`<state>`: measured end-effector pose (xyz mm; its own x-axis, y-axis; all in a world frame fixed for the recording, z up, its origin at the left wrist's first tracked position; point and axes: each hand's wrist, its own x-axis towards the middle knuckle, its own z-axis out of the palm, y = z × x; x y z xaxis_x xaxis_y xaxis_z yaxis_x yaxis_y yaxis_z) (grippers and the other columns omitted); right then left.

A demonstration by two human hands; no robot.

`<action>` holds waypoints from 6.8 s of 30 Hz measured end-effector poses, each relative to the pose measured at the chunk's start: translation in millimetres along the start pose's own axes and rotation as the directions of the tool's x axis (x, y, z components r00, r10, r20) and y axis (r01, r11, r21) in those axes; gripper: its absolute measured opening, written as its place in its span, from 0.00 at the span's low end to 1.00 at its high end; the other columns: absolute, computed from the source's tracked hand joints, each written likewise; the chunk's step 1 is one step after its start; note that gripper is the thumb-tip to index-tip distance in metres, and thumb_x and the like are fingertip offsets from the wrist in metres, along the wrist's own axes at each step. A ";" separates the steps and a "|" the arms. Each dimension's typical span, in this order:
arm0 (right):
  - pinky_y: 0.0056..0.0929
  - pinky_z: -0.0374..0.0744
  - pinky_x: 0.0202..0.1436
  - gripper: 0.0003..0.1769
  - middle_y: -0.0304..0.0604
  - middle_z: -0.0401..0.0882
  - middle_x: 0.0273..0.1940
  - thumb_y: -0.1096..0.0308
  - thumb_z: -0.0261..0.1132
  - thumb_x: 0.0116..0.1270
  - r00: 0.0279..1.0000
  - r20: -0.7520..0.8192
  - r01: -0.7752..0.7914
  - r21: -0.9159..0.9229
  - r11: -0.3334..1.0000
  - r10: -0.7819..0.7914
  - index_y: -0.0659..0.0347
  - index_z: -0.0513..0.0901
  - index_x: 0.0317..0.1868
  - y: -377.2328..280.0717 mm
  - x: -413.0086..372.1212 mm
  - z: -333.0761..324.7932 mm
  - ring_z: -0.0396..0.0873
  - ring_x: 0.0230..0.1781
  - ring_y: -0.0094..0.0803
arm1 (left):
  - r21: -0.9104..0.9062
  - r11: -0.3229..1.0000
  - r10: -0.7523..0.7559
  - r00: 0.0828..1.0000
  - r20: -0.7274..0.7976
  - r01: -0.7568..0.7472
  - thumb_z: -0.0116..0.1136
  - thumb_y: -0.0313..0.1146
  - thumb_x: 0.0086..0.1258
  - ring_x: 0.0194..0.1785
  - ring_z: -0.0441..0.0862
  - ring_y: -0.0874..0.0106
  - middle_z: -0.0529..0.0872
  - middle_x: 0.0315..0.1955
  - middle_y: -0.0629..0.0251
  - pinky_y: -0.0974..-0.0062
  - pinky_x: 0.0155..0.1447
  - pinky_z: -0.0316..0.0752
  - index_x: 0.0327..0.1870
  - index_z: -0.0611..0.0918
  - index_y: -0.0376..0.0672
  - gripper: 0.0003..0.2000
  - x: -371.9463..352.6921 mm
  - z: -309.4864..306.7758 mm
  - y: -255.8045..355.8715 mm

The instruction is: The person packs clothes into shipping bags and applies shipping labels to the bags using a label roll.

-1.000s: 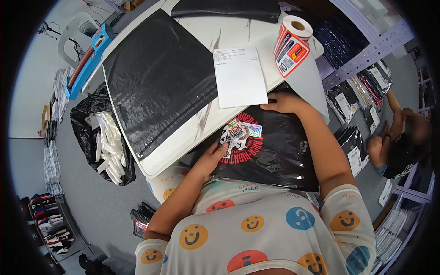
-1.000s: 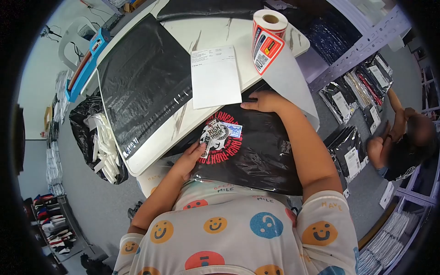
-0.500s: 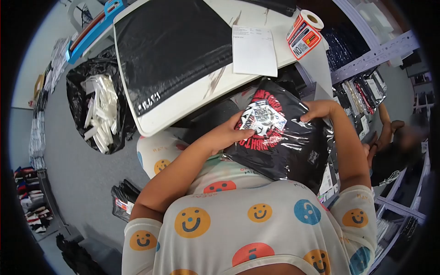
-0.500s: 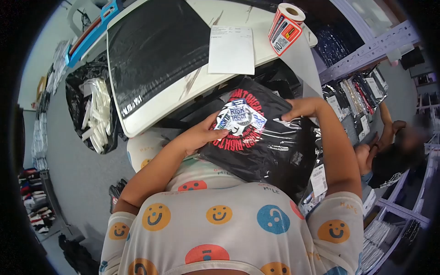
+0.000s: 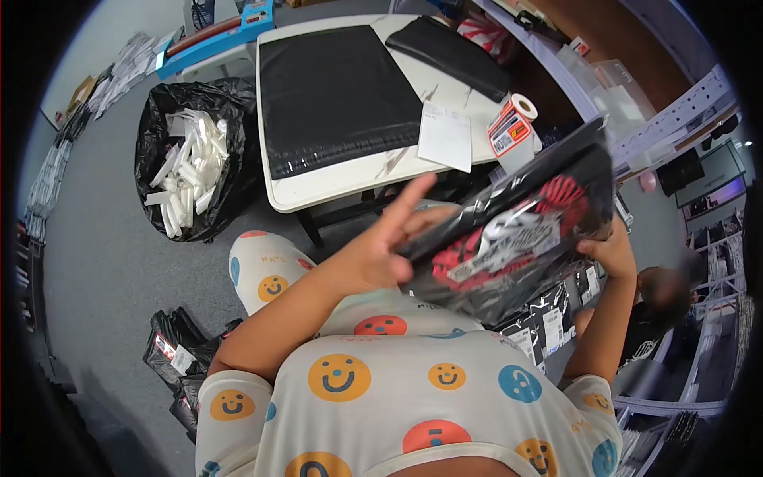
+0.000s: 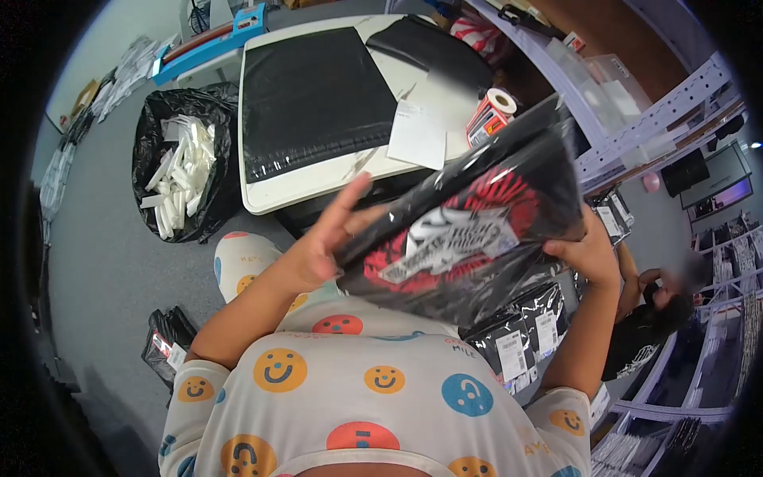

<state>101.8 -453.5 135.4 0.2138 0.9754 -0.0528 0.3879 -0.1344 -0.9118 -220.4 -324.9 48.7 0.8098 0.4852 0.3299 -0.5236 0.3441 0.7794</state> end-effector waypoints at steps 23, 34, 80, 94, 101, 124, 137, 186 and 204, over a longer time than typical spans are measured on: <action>0.26 0.78 0.38 0.31 0.41 0.78 0.41 0.62 0.70 0.51 0.849 0.324 -0.501 0.244 0.830 0.417 0.64 0.70 0.54 58.9 21.8 138.4 0.76 0.40 0.27 | 0.818 0.018 0.314 0.774 -0.550 0.575 0.53 0.43 0.63 0.47 0.75 0.62 0.79 0.42 0.61 0.68 0.48 0.71 0.33 0.83 0.47 0.11 -46.8 -126.3 48.8; 0.19 0.73 0.34 0.22 0.34 0.77 0.34 0.57 0.68 0.55 0.898 0.237 -0.414 0.164 0.895 0.372 0.61 0.75 0.46 81.1 53.6 151.7 0.74 0.30 0.20 | 0.676 -0.276 0.276 0.730 -0.626 0.684 0.63 0.40 0.52 0.61 0.61 0.57 0.63 0.59 0.56 0.61 0.59 0.63 0.54 0.75 0.48 0.25 -34.9 -180.0 68.9; 0.34 0.78 0.48 0.21 0.50 0.76 0.46 0.64 0.57 0.62 0.867 0.129 -0.379 0.799 0.467 0.482 0.66 0.69 0.53 23.3 86.4 218.9 0.78 0.44 0.38 | 0.858 0.373 0.552 0.659 -0.510 0.352 0.52 0.22 0.58 0.38 0.76 0.69 0.77 0.41 0.56 0.81 0.45 0.69 0.59 0.67 0.37 0.24 -20.4 -126.4 71.4; 0.33 0.79 0.44 0.14 0.44 0.77 0.41 0.66 0.56 0.64 0.818 0.029 -0.267 0.904 0.334 0.575 0.60 0.70 0.49 33.1 101.1 231.7 0.78 0.39 0.33 | 0.946 -0.319 0.355 0.932 0.069 0.051 0.49 0.15 0.51 0.30 0.72 0.61 0.69 0.22 0.60 0.67 0.43 0.70 0.59 0.70 0.44 0.29 -5.3 -95.4 71.0; 0.34 0.73 0.52 0.20 0.47 0.78 0.44 0.60 0.54 0.67 0.737 0.578 -0.545 0.204 0.813 0.350 0.64 0.70 0.54 -44.8 56.1 218.6 0.78 0.45 0.36 | 0.350 0.931 0.259 0.497 -0.828 0.099 0.46 0.16 0.58 0.40 0.77 0.81 0.78 0.43 0.66 0.87 0.39 0.72 0.63 0.63 0.39 0.27 -52.1 -143.4 66.8; 0.18 0.75 0.22 0.13 0.35 0.77 0.26 0.69 0.49 0.66 0.895 0.252 -0.403 0.107 0.909 0.368 0.58 0.77 0.47 50.8 214.3 186.7 0.74 0.17 0.21 | 0.039 0.963 -0.115 0.533 -0.839 0.268 0.47 0.21 0.63 0.40 0.81 0.73 0.82 0.40 0.64 0.76 0.44 0.77 0.48 0.75 0.41 0.13 -96.0 -173.7 68.8; 0.24 0.68 0.47 0.06 0.42 0.71 0.37 0.82 0.51 0.54 0.955 -0.113 0.266 -0.081 0.961 -0.274 0.65 0.73 0.31 110.4 108.2 201.6 0.70 0.42 0.33 | 0.271 0.791 -0.068 0.519 -0.852 0.549 0.50 0.26 0.63 0.42 0.78 0.75 0.82 0.39 0.65 0.78 0.46 0.72 0.44 0.79 0.36 0.10 -147.4 -120.7 44.8; 0.38 0.74 0.50 0.13 0.46 0.79 0.38 0.68 0.43 0.67 0.849 -0.164 0.496 0.573 0.653 -0.502 0.63 0.74 0.40 -255.4 300.5 81.9 0.78 0.41 0.36 | 0.372 0.849 0.482 0.838 -0.257 -0.374 0.42 0.26 0.67 0.41 0.77 0.63 0.79 0.33 0.60 0.58 0.58 0.67 0.38 0.73 0.33 0.07 92.8 -175.0 432.9; 0.36 0.78 0.43 0.12 0.41 0.74 0.43 0.65 0.49 0.67 0.993 0.009 -0.094 0.654 0.750 0.117 0.60 0.70 0.47 -3.1 231.1 156.9 0.76 0.39 0.31 | 0.164 0.986 0.109 0.600 -0.792 0.037 0.48 0.32 0.66 0.31 0.79 0.70 0.81 0.33 0.63 0.74 0.39 0.75 0.37 0.76 0.39 0.07 -58.3 -159.2 113.8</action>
<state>9.4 -200.2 62.2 0.2497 0.9546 -0.1627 -0.3157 -0.0786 -0.9456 -369.4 -186.0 33.3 0.2191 0.9657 -0.1393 -0.4427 0.2256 0.8678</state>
